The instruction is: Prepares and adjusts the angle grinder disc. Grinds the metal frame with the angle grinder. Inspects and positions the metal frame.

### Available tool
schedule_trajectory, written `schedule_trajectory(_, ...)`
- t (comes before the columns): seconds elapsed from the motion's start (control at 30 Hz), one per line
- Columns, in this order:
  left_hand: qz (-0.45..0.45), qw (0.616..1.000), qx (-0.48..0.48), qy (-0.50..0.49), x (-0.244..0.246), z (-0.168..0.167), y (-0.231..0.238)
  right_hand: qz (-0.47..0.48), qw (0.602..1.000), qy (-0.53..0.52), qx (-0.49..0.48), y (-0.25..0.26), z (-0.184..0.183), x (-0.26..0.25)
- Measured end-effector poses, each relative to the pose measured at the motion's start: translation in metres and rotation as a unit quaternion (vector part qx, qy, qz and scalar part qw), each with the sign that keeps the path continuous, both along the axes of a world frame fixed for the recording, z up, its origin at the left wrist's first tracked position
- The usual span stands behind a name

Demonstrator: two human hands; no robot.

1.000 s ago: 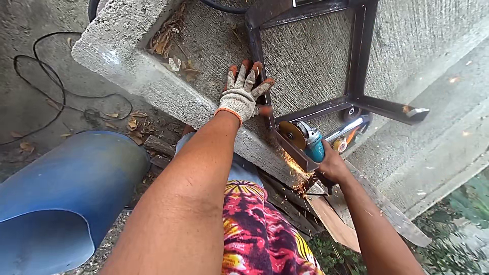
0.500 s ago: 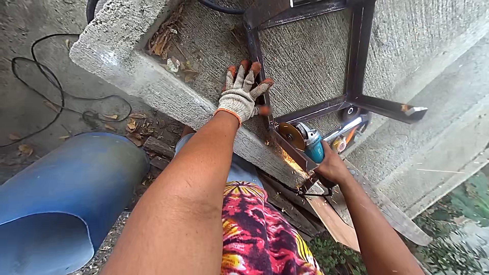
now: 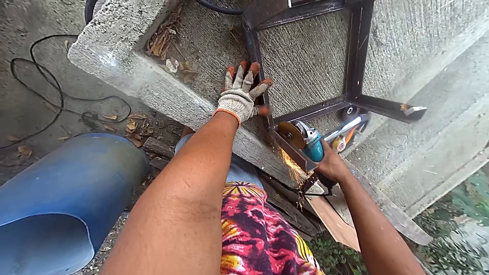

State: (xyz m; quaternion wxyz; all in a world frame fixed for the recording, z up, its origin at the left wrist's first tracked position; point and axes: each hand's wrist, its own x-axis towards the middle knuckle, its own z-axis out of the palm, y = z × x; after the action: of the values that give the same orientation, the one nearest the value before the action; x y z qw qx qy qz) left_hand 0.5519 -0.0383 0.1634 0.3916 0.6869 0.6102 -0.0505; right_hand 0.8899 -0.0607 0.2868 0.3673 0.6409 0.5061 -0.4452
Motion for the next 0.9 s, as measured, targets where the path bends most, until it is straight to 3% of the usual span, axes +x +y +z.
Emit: schedule_trajectory(0.9, -0.005, 1.0, 0.015, 0.006, -0.0005, -0.0018, -0.0007, 0.002, 1.0, 0.005, -0.007, 0.0005, 0.0001, 0.0022)
